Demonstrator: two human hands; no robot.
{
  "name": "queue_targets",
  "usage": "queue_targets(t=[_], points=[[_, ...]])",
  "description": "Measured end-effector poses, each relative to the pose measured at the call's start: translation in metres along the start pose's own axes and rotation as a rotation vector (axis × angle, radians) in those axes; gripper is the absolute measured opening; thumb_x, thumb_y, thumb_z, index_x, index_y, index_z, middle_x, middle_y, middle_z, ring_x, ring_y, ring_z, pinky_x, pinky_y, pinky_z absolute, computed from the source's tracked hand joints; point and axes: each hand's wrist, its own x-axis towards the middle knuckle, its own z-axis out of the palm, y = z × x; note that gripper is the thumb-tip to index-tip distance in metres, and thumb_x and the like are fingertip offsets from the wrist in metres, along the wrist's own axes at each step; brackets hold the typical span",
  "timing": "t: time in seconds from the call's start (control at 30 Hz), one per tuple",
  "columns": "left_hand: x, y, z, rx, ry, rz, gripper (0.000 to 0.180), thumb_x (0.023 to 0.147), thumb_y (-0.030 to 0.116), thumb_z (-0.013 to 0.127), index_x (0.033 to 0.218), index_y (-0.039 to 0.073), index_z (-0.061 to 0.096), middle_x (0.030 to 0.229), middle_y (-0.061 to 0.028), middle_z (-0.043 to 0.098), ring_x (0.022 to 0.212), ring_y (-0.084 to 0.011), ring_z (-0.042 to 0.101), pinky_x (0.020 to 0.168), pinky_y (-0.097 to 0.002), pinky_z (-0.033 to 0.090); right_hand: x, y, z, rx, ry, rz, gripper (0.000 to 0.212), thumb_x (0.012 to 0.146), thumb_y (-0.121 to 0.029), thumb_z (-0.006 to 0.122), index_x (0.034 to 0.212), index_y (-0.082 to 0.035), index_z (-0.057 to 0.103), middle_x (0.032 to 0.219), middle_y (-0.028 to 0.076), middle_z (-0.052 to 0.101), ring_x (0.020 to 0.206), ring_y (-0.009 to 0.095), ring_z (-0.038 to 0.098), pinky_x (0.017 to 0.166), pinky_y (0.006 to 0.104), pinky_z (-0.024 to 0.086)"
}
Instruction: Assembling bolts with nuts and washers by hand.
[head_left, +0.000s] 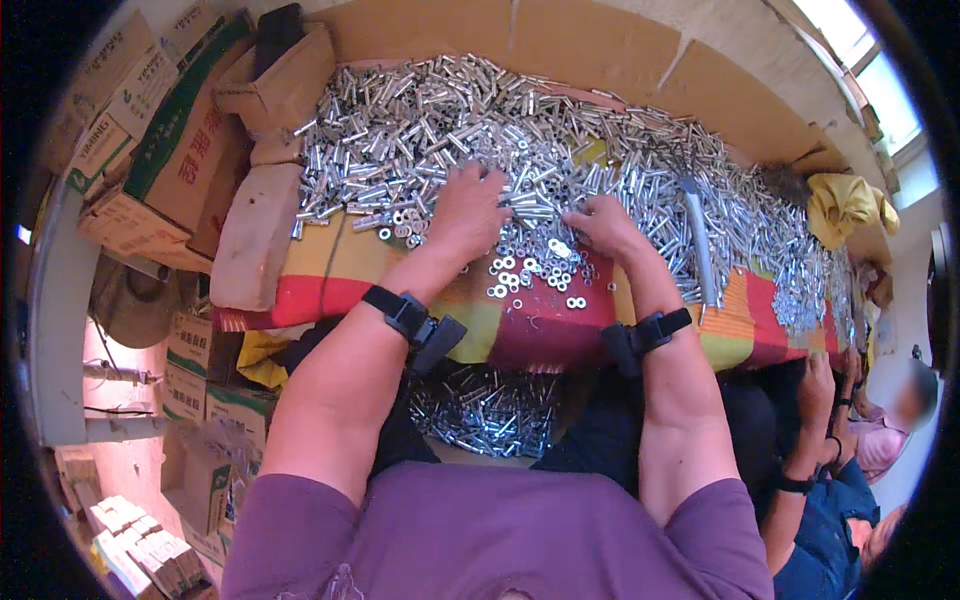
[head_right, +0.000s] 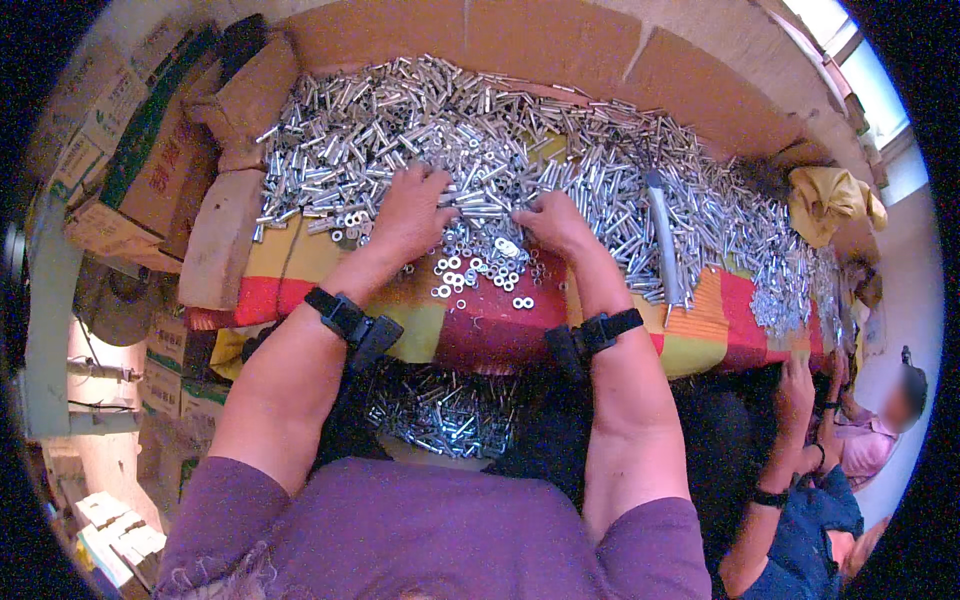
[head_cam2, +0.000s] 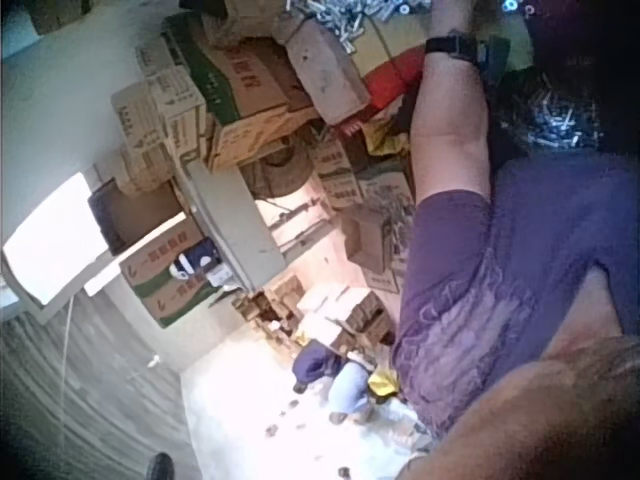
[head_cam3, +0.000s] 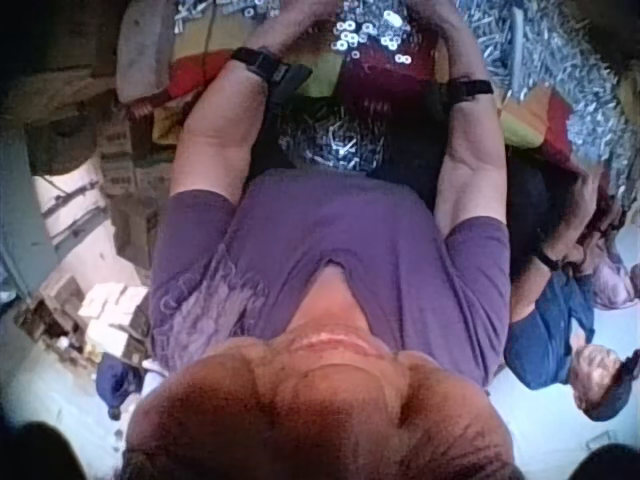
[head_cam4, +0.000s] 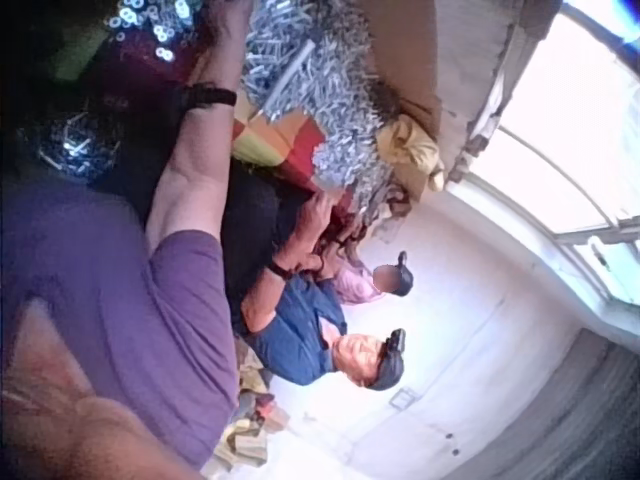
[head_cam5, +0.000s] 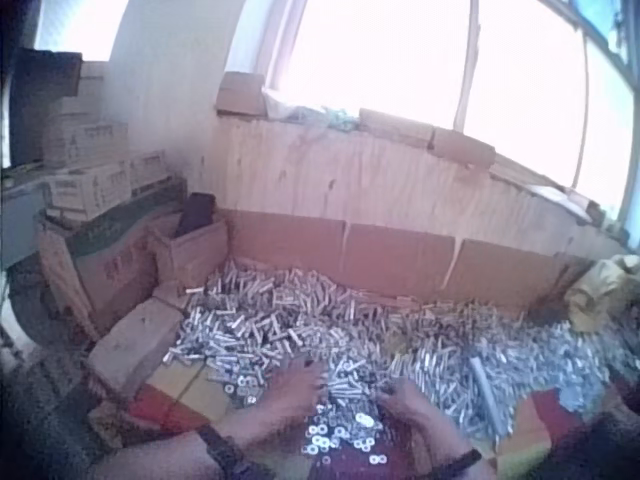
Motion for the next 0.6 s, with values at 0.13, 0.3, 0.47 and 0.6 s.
queue_targets(t=[0.13,0.3,0.47,0.6], points=[[-0.017,0.000,0.005,-0.089,0.027,0.139,0.026,0.071,0.015,0.069,0.094,0.007,0.061,0.100,-0.0129,0.055,0.095,-0.0339,0.049,0.084,-0.0431,0.042,-0.027,-0.030,0.007,0.301,-0.012,0.078,0.024,0.082,-0.019,0.062,0.072,0.002,0.062,0.059,0.009,0.061,0.040,0.016,0.054,0.040,0.0298,0.043],[-0.044,0.000,0.004,-0.302,0.125,0.291,0.017,0.069,0.011,0.070,0.086,0.009,0.067,0.096,-0.0106,0.059,0.094,-0.0313,0.053,0.082,-0.0400,0.043,-0.058,-0.079,0.017,0.637,-0.023,0.047,0.021,0.085,-0.018,0.061,0.074,-0.001,0.062,0.058,0.007,0.060,0.042,0.014,0.056,0.038,0.0269,0.043],[-0.061,-0.002,-0.003,-0.243,0.285,0.271,0.013,0.069,0.011,0.067,0.082,0.007,0.067,0.095,-0.0115,0.059,0.095,-0.0306,0.052,0.082,-0.0389,0.042,-0.066,-0.067,0.024,0.156,0.286,-0.085,0.031,0.079,-0.028,0.066,0.065,-0.001,0.063,0.059,0.013,0.060,0.053,0.017,0.058,0.050,0.0351,0.043],[-0.060,-0.019,-0.015,-0.269,0.229,-0.047,0.011,0.072,0.012,0.068,0.081,0.006,0.067,0.093,-0.0128,0.059,0.092,-0.0301,0.055,0.079,-0.0392,0.044,-0.079,-0.054,0.023,0.269,0.379,-0.117,0.031,0.084,-0.027,0.062,0.068,0.000,0.062,0.058,0.011,0.058,0.057,0.014,0.056,0.053,0.0331,0.040]])
